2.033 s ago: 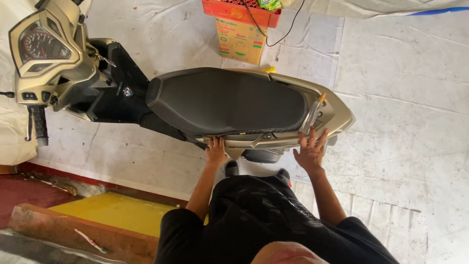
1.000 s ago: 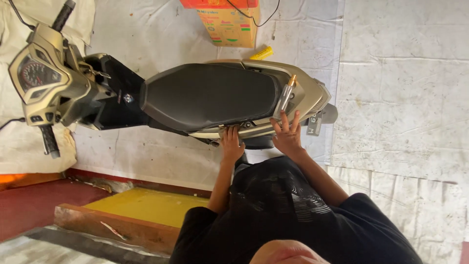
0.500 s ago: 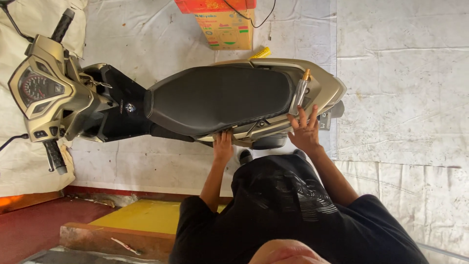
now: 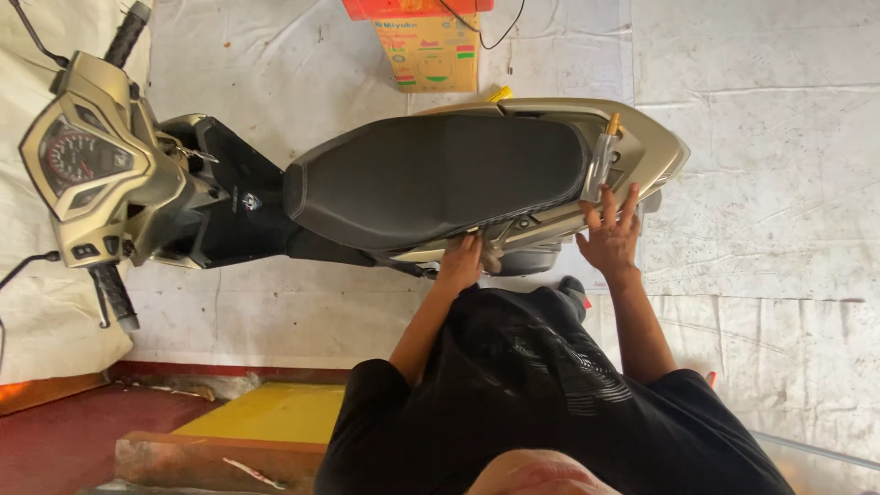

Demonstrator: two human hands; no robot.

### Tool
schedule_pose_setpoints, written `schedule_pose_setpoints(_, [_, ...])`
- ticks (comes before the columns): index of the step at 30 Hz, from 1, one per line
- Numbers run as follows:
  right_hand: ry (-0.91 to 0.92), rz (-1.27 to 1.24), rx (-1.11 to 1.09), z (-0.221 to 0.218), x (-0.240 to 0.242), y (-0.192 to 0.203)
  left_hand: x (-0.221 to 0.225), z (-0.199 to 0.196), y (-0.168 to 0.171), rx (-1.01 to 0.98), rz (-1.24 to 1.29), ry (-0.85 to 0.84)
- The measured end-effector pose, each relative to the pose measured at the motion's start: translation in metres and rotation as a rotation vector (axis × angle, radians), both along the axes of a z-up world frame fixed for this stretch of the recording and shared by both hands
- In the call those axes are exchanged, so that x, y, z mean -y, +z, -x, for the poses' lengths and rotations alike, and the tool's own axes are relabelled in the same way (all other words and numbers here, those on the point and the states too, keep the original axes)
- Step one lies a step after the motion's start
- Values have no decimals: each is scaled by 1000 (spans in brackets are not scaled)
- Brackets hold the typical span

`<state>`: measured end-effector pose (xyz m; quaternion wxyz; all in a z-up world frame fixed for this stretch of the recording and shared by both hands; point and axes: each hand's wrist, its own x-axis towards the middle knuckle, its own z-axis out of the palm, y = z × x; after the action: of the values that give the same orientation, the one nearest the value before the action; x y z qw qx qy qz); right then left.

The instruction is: The person adjusts the seat of a beige motorcycle, pressing down on the edges and sides to ensure it is properly aligned and secured. The camera angle shifts frequently, showing the person's torso and the surrounding garage environment.

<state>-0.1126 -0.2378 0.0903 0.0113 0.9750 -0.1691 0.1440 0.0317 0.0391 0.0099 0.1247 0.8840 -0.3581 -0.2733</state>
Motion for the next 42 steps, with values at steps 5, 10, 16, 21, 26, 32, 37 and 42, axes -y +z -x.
schedule_pose_setpoints(5, [-42,-44,85,-6,-7,-6,-52,-53,-37,-71,-185,-19])
schedule_pose_setpoints(10, [-82,-19,35,-4,-14,0,-23,-33,-33,-9,-230,-113])
schedule_pose_setpoints(16, [-82,-4,48,-4,-14,-7,34,0,42,110,-70,-299])
schedule_pose_setpoints(21, [-109,-16,2,-8,-14,-2,24,-23,0,-150,-242,-165])
schedule_pose_setpoints(26, [-65,-74,-11,-6,-7,-8,-33,-39,-44,31,-288,-36])
schedule_pose_setpoints(32, [24,-129,-57,-2,6,-8,16,-10,-4,-64,-423,50])
schedule_pose_setpoints(37, [65,-128,-146,-3,16,-9,74,26,-26,87,-145,-59])
schedule_pose_setpoints(42, [216,-119,-46,3,30,-12,40,32,-31,48,-66,102])
